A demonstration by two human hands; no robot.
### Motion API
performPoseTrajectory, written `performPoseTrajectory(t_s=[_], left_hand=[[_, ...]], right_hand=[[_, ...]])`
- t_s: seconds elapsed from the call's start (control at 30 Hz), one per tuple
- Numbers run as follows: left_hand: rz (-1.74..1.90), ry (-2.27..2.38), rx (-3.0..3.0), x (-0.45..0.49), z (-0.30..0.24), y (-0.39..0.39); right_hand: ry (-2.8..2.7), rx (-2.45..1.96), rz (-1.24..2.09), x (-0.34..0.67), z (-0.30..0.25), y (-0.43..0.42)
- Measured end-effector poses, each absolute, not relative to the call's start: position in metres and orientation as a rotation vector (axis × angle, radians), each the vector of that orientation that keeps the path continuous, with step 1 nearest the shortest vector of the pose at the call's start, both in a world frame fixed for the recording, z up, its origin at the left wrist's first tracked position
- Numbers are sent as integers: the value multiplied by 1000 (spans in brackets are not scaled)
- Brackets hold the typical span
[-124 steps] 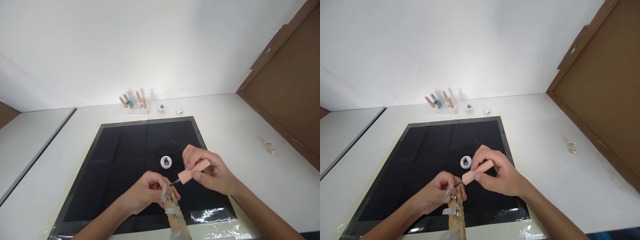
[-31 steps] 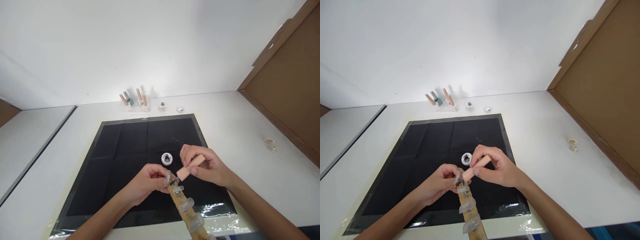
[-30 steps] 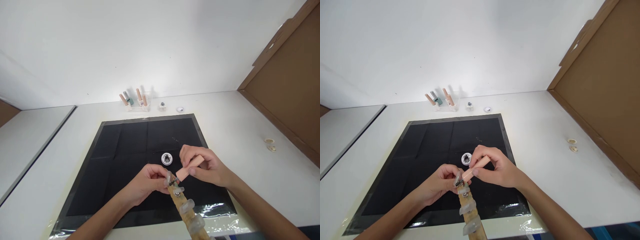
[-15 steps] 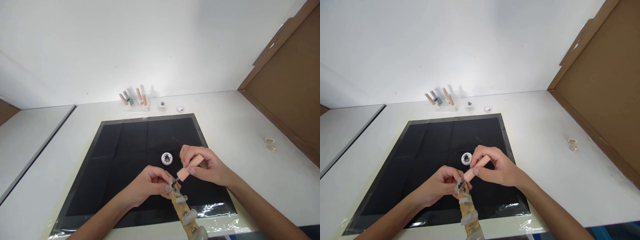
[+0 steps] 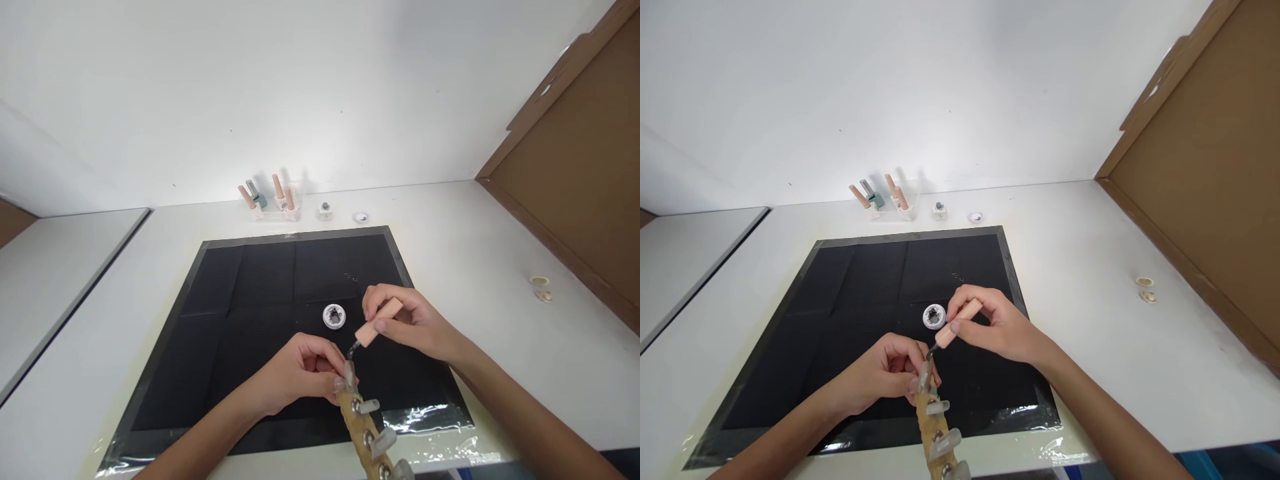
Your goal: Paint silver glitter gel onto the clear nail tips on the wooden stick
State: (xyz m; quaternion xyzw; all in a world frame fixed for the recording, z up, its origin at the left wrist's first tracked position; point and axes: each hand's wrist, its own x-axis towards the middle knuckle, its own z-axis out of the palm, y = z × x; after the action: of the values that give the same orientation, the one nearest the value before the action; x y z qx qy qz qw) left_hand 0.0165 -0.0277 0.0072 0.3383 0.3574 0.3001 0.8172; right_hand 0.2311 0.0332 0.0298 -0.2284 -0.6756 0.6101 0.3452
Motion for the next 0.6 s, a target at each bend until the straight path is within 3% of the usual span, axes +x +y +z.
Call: performPoseTrajectory(t_s=[0.23, 0.43, 0.6], left_hand=[[625, 797, 715, 18, 7, -27], [611, 821, 721, 18, 6, -28], [600, 836, 718, 19, 6, -28]], right_hand=[[-1758, -432, 1669, 230, 31, 32], [-1745, -698, 1631, 229, 29, 36], [-1743, -551, 1745, 228, 32, 32]])
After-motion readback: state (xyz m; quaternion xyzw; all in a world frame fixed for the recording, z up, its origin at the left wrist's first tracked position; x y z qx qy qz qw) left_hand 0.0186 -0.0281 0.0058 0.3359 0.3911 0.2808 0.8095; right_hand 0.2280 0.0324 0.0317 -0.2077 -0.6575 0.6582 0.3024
